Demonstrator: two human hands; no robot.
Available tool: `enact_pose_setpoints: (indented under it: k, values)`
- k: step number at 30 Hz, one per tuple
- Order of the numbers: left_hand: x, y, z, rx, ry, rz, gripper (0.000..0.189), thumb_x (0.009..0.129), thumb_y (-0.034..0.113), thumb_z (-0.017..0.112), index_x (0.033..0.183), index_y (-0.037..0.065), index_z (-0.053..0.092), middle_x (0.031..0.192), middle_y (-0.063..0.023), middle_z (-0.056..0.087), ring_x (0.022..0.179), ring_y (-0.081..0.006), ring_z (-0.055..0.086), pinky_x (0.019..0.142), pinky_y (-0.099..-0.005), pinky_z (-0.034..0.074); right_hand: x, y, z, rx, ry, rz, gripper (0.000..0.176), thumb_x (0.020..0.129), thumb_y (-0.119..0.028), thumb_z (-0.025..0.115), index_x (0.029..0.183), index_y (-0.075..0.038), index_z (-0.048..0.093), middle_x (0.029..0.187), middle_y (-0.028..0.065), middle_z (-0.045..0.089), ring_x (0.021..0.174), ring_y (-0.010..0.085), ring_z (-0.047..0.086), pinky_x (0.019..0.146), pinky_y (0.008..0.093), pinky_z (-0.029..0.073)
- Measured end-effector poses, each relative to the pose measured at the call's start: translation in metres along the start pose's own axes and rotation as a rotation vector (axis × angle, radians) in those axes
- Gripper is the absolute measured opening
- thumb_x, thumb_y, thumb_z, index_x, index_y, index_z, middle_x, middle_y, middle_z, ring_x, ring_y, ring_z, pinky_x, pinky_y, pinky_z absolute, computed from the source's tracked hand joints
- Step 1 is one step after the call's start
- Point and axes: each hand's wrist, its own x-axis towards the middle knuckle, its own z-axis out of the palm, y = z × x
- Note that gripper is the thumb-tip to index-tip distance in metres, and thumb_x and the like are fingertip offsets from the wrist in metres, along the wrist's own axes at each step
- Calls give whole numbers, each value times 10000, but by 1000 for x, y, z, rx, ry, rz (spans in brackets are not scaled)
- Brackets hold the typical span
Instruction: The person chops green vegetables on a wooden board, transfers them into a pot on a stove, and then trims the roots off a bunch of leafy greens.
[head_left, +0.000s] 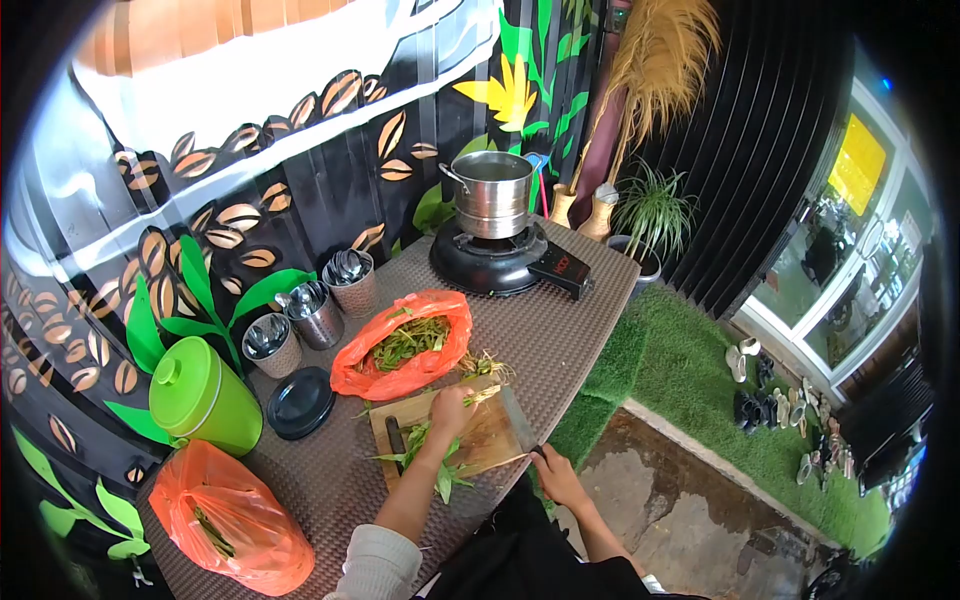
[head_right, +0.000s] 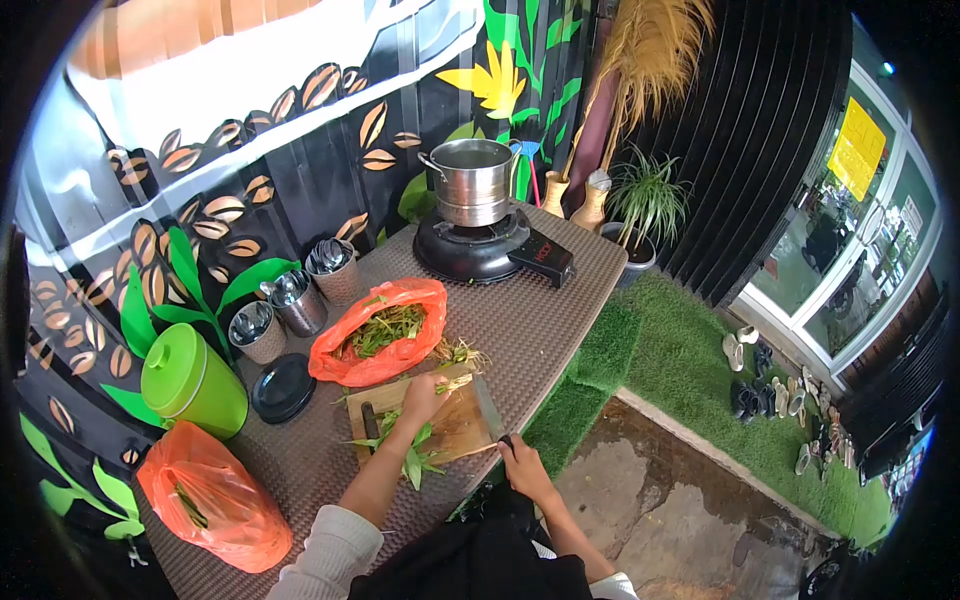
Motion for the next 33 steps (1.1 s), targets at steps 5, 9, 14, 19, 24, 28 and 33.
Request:
enact_pose_setpoints:
  k: [5,9,14,19,24,28,33]
  values:
    - [27,2,-12,-149,-38,-171,346,732,186,743,1029,26,662,1008,-194,655,879,-313,653,780,-379,523,-4,0,0,66,-26,109,255,962,-237,466,865,-1,461,467,74,483,367,169,514,366,316,388]
    - [50,-24,0,-489,131,-52,445,780,96,721,1171,-45,560,1063,-172,654,971,-241,645,823,-343,527,-2,4,-9,89,-67,144,248,961,-246,470,908,-4,480,478,64,480,363,158,495,363,309,386]
    - [24,-41,-19,-739,38,-49,346,759,96,740,1058,-37,629,983,-133,681,891,-207,665,784,-310,531,11,5,-19,61,-87,151,255,964,-255,462,941,-2,493,482,60,475,365,159,493,372,309,391]
    - [-27,-51,-39,-353,-24,-211,285,683,93,787,921,-22,679,853,-116,698,789,-185,677,723,-297,532,13,-4,-23,49,-194,84,282,962,-266,459,965,15,493,496,87,482,384,185,509,403,345,399]
    - [-37,-45,-40,-182,-122,-223,270,630,101,807,830,-29,681,790,-113,694,702,-186,661,657,-276,516,10,18,-16,4,-222,5,336,964,-305,451,1049,17,495,482,56,470,366,151,489,382,305,394]
    - [-35,-17,-47,-193,-144,-217,236,661,115,792,810,-30,680,768,-92,689,684,-160,645,618,-264,494,9,34,-8,-46,-183,-112,326,964,-303,454,1046,10,500,479,50,462,367,143,482,377,295,386]
    - [-28,-13,-53,-551,-79,-261,214,743,144,750,850,-32,689,781,-68,686,734,-115,629,645,-245,475,-8,8,-1,128,-176,48,296,968,-280,450,1041,1,505,468,35,453,364,135,475,369,285,373]
